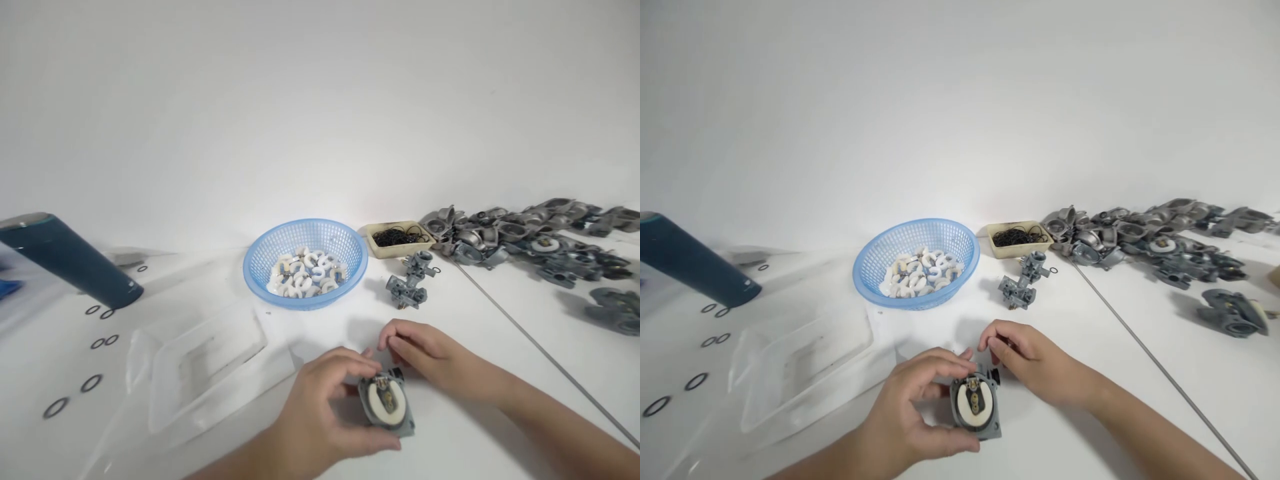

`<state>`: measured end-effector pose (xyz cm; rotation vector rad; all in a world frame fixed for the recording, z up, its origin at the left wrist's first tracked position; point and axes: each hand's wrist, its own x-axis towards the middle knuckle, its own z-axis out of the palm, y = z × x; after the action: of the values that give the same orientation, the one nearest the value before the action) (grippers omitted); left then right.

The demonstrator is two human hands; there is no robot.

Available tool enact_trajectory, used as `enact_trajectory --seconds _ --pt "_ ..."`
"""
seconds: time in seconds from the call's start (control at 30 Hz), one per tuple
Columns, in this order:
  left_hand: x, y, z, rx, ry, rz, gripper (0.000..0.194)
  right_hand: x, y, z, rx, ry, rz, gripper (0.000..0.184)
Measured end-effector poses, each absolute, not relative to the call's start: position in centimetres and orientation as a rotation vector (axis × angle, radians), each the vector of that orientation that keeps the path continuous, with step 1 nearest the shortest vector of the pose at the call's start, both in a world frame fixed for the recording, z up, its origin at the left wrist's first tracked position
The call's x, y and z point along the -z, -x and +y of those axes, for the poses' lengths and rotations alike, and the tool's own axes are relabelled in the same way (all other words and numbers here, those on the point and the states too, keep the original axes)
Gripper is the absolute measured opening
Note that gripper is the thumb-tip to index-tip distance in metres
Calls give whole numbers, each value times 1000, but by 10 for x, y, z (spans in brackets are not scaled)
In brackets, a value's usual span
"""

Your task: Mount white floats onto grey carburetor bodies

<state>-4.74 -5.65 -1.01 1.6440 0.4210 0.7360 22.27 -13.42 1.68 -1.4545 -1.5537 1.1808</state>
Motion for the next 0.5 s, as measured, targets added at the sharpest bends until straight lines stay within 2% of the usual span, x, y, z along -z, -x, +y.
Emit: enact_trajectory --seconds 0.17,0.3,0.4,0.5 --pt "3 46 -52 -638 -1636 469 78 -25 -224 -134 -1127 1427 -1637 56" --pt "1 43 -52 -650 -1616 464 88 -37 -226 -140 -1236 1272 -1773 58" --pt "2 41 -52 -689 -1691 440 89 -38 -223 -150 -1265 1178 -1864 70" --pt "5 39 -51 -744 -1770 427 85 -24 -209 -160 -1142 1235 -1844 83"
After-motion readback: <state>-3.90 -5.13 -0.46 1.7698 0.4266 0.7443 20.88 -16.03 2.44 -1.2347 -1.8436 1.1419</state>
